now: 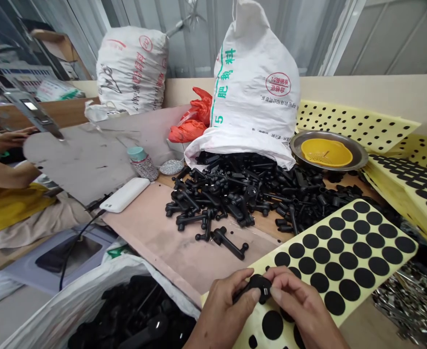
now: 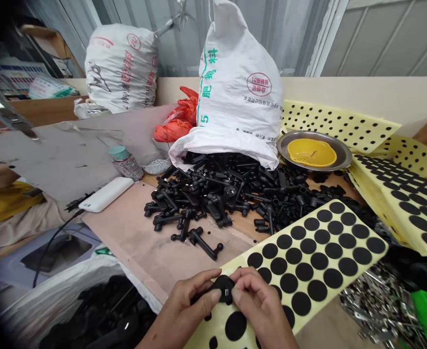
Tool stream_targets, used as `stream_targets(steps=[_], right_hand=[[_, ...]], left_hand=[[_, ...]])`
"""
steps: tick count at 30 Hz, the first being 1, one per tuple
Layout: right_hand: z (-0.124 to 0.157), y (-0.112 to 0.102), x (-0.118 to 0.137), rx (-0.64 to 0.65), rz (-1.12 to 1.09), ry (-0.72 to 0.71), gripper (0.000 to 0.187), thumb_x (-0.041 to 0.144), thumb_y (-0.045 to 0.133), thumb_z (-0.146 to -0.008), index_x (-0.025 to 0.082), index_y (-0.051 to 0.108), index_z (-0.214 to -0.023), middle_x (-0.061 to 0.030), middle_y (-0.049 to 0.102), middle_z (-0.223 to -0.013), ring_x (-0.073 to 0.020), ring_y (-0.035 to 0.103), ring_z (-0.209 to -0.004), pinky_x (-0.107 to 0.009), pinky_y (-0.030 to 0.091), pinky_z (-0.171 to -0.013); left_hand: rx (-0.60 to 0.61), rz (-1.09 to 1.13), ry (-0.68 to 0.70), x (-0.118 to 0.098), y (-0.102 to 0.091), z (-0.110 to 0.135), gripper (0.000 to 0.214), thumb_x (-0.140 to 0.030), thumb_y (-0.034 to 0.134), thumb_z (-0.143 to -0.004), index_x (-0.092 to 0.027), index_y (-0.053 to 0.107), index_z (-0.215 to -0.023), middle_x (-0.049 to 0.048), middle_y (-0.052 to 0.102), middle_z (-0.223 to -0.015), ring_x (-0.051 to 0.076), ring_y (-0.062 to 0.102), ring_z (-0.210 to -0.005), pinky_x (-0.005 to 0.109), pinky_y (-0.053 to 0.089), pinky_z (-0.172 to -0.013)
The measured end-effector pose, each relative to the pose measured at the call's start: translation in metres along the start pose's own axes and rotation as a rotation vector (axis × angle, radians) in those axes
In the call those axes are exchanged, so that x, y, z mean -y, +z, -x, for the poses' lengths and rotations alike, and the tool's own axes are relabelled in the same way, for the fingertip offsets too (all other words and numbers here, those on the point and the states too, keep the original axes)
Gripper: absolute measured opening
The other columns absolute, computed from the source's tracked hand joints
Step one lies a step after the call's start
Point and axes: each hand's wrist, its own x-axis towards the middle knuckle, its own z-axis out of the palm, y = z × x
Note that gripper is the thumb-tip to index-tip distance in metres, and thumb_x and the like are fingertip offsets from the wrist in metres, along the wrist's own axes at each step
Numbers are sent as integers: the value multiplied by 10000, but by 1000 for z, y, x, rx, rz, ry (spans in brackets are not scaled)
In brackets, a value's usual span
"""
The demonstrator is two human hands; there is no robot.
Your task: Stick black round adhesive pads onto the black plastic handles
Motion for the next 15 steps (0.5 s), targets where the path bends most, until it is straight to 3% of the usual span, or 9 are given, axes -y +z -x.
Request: stream_targets(steps=[5, 10, 15], right_hand=[[-1, -1, 0, -38, 41, 2, 248, 379, 677, -698, 194, 589, -559, -36, 607, -806, -158, 497, -628, -260, 407, -575], [-2, -4, -3, 20, 68, 1, 247, 376, 645, -734, 195, 581, -578, -31, 593, -806, -154, 496, -636, -252, 405, -578], [1, -1, -2, 0, 44, -6, 229, 365, 650, -730, 196, 590, -589, -27, 611, -801, -155, 504, -663, -245, 405, -603]], left_hand=[[-20, 44, -27, -4, 4, 1, 273, -301, 569, -782, -156, 649, -999, 34, 637, -789, 181, 556, -737, 257, 429, -644], [38, 241, -91, -2, 6, -1, 418, -333, 593, -772, -108, 565, -1123, 14, 594, -700, 165, 581, -698, 267, 423, -685], [80, 365, -113, -3, 9, -2, 379, -349, 628, -737, -114, 585, -1031, -8, 559, -670, 102, 525, -552, 211, 386, -562]])
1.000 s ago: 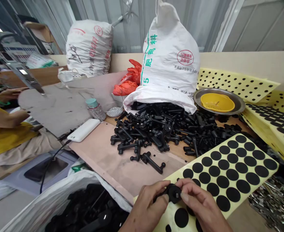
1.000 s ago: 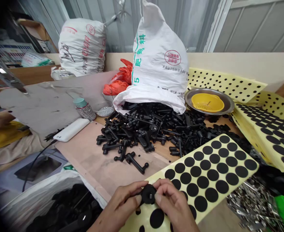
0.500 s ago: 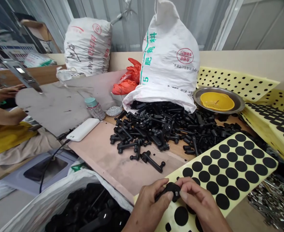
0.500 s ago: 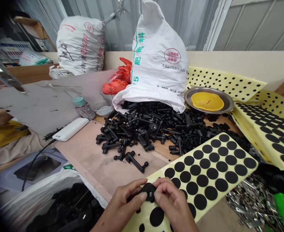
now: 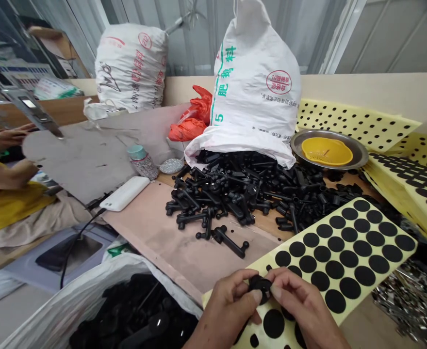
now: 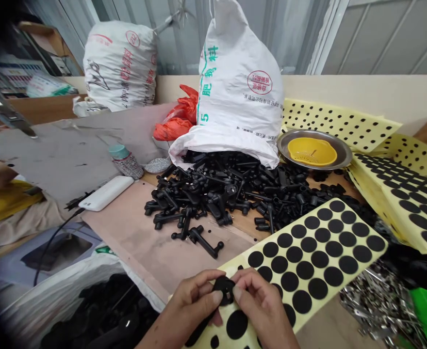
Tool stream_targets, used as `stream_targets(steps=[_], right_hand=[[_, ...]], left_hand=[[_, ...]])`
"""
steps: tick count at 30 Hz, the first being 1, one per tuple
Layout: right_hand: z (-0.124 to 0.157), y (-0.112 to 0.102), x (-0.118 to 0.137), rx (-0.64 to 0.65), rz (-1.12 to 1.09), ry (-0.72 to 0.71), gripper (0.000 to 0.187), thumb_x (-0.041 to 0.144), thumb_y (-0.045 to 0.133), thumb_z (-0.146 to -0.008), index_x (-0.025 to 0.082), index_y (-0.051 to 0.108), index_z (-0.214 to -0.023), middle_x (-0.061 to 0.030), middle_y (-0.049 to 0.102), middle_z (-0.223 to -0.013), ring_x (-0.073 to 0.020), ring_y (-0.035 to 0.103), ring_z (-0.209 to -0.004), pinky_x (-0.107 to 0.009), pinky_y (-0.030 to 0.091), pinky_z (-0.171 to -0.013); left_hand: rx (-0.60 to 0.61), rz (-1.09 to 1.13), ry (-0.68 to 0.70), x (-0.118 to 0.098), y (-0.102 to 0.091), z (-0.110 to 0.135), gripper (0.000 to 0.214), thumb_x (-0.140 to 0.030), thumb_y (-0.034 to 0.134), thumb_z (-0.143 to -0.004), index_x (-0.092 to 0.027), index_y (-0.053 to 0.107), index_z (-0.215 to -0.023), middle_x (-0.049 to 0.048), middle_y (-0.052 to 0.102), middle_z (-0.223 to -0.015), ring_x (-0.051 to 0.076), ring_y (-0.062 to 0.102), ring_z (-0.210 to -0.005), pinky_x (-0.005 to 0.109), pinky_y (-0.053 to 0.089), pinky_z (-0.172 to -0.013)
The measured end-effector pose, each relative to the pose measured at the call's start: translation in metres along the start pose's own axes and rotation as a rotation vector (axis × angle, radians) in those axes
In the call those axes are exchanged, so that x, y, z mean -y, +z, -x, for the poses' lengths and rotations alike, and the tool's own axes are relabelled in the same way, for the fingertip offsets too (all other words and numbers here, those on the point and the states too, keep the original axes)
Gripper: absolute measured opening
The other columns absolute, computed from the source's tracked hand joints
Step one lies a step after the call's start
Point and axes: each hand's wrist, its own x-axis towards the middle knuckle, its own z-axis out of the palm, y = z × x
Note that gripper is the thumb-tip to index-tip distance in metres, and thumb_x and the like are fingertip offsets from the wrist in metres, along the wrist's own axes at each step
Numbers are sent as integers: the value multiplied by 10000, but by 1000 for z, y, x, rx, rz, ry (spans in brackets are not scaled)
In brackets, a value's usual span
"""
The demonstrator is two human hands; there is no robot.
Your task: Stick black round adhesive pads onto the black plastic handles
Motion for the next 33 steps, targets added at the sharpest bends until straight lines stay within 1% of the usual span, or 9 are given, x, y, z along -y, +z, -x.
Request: stream_targets(steps=[4, 7, 13, 17, 19, 23, 27, 30, 33], right_hand=[[3, 1, 2, -22, 47, 0, 243, 384, 646, -721, 192, 581, -587, -24, 597, -789, -140, 478, -618, -243, 387, -566], [4, 0, 0, -19, 113, 11, 280, 415, 619, -731, 196, 532, -579, 6, 535, -664, -137, 451, -582, -244, 361, -537], [3, -7, -3, -6, 442, -79, 370, 504, 488, -811, 222, 402, -588, 53, 398, -556, -116, 369, -498, -247, 288, -473], [3, -7, 7, 194, 397, -27, 377, 535, 416, -849, 225, 391, -634, 57, 362, -577, -123, 368, -530, -248, 296, -494], [5, -3, 11, 251, 400, -39, 361, 522, 370, -878, 228, 394, -670, 58, 362, -591, -127, 373, -545, -251, 302, -513], [9, 9, 12, 257, 430, -76, 368, 480, 324, -916, 237, 322, -640, 55, 385, -601, -128, 392, -552, -255, 321, -542], [10, 17, 7, 265, 337, -88, 383, 483, 295, -923, 242, 296, -625, 65, 354, -546, -121, 363, -498, -257, 295, -494], [10, 16, 11, 265, 367, -83, 376, 453, 301, -931, 239, 314, -622, 64, 372, -540, -122, 382, -504, -256, 302, -498], [13, 8, 20, 267, 486, -119, 361, 400, 273, -948, 237, 324, -630, 55, 374, -584, -129, 419, -543, -254, 341, -535]], left_hand=[[-45, -18, 40, -2, 7, 3, 283, -324, 606, -737, -131, 614, -943, -30, 485, -615, 95, 456, -532, 201, 376, -519], [-98, -129, 67, -3, 10, 7, 279, -305, 569, -749, -136, 612, -967, -46, 437, -581, 106, 436, -543, 211, 372, -523], [-175, -369, 107, 3, 8, 11, 295, -343, 526, -775, -154, 615, -983, -50, 425, -554, 110, 416, -525, 208, 345, -492], [-121, -260, 62, 9, 8, 12, 377, -461, 513, -780, -149, 597, -975, -30, 477, -581, 108, 431, -497, 199, 381, -446], [-100, -181, 29, 11, 8, 13, 458, -526, 534, -759, -143, 585, -1006, -17, 512, -604, 105, 441, -486, 200, 390, -429], [-79, -33, -25, 10, 8, 21, 529, -571, 567, -741, -137, 583, -1043, -2, 572, -645, 92, 461, -484, 198, 391, -449], [-178, 64, -113, 11, 9, 29, 522, -539, 587, -744, -163, 571, -1105, 16, 626, -712, 119, 548, -564, 220, 439, -537], [-111, 127, -44, 12, 12, 28, 526, -451, 698, -654, -128, 577, -1051, 11, 605, -677, 111, 516, -553, 180, 385, -442], [-103, 102, -27, 5, 9, 31, 406, -359, 680, -672, -133, 594, -998, -10, 585, -644, 77, 449, -491, 145, 314, -389]])
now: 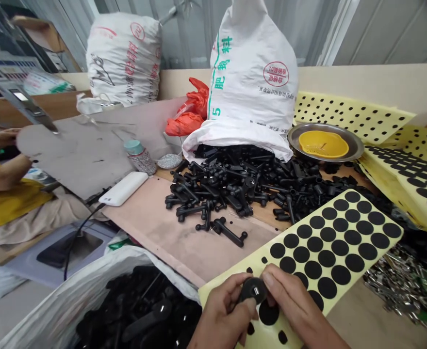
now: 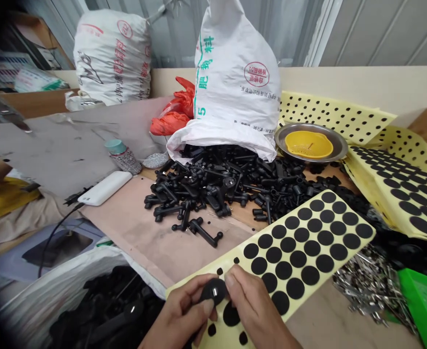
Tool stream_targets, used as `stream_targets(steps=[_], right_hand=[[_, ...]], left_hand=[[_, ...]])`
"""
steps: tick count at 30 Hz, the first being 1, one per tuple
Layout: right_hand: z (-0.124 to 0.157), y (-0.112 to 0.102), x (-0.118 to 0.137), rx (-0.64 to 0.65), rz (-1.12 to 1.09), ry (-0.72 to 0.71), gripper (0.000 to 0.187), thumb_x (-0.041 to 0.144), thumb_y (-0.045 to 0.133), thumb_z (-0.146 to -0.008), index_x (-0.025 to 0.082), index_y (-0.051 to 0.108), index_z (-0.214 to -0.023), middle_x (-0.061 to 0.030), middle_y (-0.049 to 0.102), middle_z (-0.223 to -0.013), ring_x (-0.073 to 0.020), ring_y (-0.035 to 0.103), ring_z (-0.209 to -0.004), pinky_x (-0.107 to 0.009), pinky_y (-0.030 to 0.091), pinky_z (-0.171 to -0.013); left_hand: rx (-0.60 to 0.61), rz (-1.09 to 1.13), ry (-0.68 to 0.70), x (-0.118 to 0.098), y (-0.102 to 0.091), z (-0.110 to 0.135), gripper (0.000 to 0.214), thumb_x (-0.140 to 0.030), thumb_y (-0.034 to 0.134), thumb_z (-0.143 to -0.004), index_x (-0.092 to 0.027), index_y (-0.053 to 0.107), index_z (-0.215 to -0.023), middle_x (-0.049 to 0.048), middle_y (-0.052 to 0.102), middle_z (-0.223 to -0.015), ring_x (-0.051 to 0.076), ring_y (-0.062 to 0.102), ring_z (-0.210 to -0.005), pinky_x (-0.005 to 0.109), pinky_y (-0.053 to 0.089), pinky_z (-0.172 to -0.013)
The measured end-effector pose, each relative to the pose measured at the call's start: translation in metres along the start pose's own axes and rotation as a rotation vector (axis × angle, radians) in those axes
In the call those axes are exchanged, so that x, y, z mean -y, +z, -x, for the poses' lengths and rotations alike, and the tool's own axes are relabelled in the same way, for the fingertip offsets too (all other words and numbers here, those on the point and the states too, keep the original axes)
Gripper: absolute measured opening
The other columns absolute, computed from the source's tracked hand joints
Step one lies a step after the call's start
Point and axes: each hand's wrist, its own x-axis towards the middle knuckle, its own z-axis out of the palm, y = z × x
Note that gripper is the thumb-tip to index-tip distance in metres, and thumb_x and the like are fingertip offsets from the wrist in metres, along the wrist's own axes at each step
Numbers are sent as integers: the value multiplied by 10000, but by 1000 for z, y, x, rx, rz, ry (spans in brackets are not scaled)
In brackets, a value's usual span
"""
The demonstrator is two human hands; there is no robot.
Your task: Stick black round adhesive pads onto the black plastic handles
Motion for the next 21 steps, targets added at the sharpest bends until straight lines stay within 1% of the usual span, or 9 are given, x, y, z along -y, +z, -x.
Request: stream_targets(steps=[2, 4, 7, 9, 11, 14, 16, 18, 21], right_hand=[[7, -8, -1, 13, 137, -50, 324, 333, 257, -957, 238, 366, -667, 41, 414, -634, -135, 463, -575, -251, 378, -558], [16, -12, -10, 22, 349, -139, 241, 247, 301, -941, 237, 435, -741, 13, 491, -703, -152, 522, -628, -258, 419, -575], [27, -7, -33, -30, 707, -325, 162, 107, 393, -863, 216, 514, -866, -57, 579, -826, -197, 575, -717, -292, 467, -584], [32, 3, -47, -117, 864, -387, 223, 40, 379, -828, 198, 526, -885, -85, 592, -845, -211, 577, -704, -318, 475, -569], [35, 13, -54, -205, 938, -375, 258, 10, 343, -821, 188, 524, -865, -94, 591, -824, -210, 568, -668, -330, 470, -553], [34, 22, -55, -303, 974, -356, 249, 17, 328, -835, 181, 514, -864, -102, 591, -823, -205, 564, -647, -329, 467, -546], [33, 21, -54, -329, 986, -361, 231, 28, 333, -844, 180, 505, -863, -104, 592, -831, -204, 567, -649, -333, 471, -557], [32, 18, -55, -301, 984, -375, 212, 33, 350, -843, 193, 490, -831, -91, 589, -817, -200, 568, -642, -327, 474, -551], [33, 14, -56, -248, 958, -392, 184, 46, 395, -829, 212, 471, -806, -65, 580, -789, -193, 565, -626, -302, 474, -511]], left_hand=[[-61, -111, -3, -9, -12, 8, 336, -316, 624, -716, -166, 612, -1016, -20, 597, -652, 73, 452, -477, 145, 325, -401], [-138, -356, 53, -17, -34, 18, 295, -307, 560, -767, -211, 632, -1037, -7, 650, -734, 116, 552, -578, 166, 413, -473], [-234, -936, 236, -21, -76, 31, 309, -365, 472, -828, -240, 658, -1041, 36, 702, -913, 215, 645, -815, 269, 524, -685], [-353, -1269, 355, -18, -99, 37, 359, -397, 462, -822, -214, 659, -1060, 74, 698, -970, 267, 652, -865, 354, 543, -729], [-438, -1455, 487, -14, -110, 39, 376, -402, 467, -824, -187, 650, -1073, 93, 694, -974, 270, 661, -858, 366, 561, -710], [-436, -1488, 694, -8, -105, 35, 331, -370, 457, -857, -177, 643, -1051, 87, 693, -959, 217, 673, -848, 284, 568, -704], [-429, -1456, 768, -7, -94, 29, 301, -337, 451, -872, -172, 639, -1040, 92, 685, -976, 203, 668, -874, 266, 560, -736], [-405, -1415, 776, -7, -83, 21, 283, -301, 447, -876, -164, 635, -1039, 103, 674, -992, 208, 658, -898, 281, 554, -761], [-318, -1338, 723, -6, -70, 9, 269, -255, 437, -876, -160, 626, -1042, 108, 664, -986, 213, 645, -896, 298, 551, -758]])
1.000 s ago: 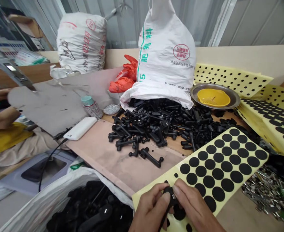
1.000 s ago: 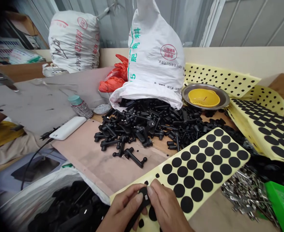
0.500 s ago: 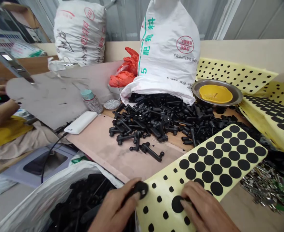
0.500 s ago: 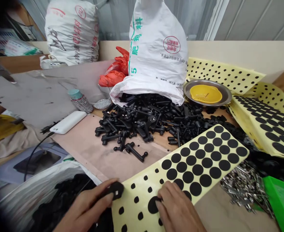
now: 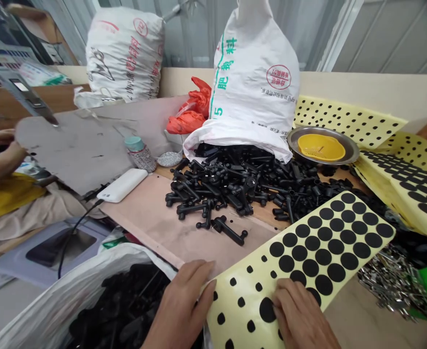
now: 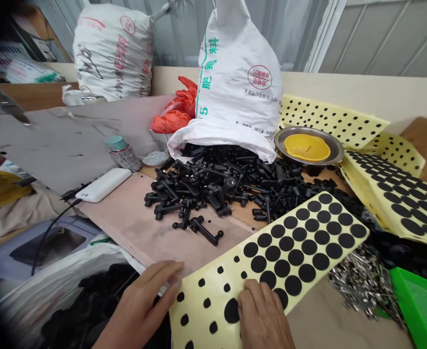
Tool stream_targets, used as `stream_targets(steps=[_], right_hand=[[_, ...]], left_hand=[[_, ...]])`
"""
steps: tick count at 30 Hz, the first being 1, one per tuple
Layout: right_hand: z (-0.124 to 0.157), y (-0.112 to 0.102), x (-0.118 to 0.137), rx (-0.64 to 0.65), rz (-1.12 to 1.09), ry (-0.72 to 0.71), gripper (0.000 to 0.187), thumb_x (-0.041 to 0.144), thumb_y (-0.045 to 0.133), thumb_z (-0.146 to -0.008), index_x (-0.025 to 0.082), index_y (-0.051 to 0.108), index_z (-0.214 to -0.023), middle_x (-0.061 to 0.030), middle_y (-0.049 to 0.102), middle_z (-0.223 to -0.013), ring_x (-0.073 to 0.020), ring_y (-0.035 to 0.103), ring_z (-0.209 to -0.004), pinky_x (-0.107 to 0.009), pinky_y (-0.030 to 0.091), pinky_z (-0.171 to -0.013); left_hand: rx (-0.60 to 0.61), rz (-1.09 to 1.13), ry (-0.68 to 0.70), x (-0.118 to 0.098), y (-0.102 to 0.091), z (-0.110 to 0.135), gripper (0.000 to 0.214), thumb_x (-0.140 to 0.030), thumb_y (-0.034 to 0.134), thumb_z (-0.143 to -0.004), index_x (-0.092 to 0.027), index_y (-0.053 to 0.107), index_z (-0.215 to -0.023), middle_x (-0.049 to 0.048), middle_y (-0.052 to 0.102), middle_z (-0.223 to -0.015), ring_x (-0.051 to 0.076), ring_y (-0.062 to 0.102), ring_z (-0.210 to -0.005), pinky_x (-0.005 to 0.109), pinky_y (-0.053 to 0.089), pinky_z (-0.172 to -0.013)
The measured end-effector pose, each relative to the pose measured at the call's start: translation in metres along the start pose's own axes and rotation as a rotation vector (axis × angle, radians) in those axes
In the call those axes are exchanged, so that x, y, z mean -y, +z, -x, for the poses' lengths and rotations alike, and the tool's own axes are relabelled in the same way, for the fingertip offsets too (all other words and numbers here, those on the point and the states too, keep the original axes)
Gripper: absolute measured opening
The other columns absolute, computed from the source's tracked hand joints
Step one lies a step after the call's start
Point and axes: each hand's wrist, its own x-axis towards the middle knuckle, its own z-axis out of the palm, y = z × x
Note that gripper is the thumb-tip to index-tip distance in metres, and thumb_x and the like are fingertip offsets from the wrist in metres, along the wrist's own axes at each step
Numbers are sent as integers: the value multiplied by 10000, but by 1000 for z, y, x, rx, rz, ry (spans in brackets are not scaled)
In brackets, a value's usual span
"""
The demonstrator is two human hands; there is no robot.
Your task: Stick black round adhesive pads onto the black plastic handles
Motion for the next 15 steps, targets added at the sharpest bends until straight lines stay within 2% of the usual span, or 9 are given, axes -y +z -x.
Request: stream_targets(steps=[5, 8, 11, 15], right_hand=[[1, 0, 6, -55, -47, 111, 161, 96, 374, -856, 195, 475, -934, -93, 568, -855, -225, 577, -713, -339, 498, -574], [0, 0, 9, -39, -48, 153, 184, 91, 327, -868, 211, 462, -835, -85, 552, -842, -215, 563, -696, -322, 478, -539], [-2, -1, 6, -3, -15, 75, 171, 101, 379, -856, 223, 437, -752, -60, 542, -787, -193, 550, -639, -305, 466, -509], [-3, -3, 2, -15, 58, -8, 135, 94, 444, -823, 220, 461, -779, -60, 561, -790, -197, 565, -634, -317, 476, -513]], left_hand=[[63, 96, -27, -4, 7, -8, 271, -237, 427, -872, -174, 620, -1052, 109, 664, -989, 227, 626, -902, 329, 541, -760], [62, 125, -41, -3, 6, -12, 284, -231, 418, -866, -166, 618, -1056, 115, 669, -994, 232, 627, -907, 337, 539, -761], [86, 149, -62, -3, 7, -18, 301, -214, 412, -851, -149, 616, -1062, 119, 671, -1003, 240, 626, -920, 349, 537, -767], [118, 173, -76, -5, 10, -28, 311, -183, 413, -826, -150, 619, -1058, 107, 672, -996, 242, 618, -923, 367, 524, -792]])
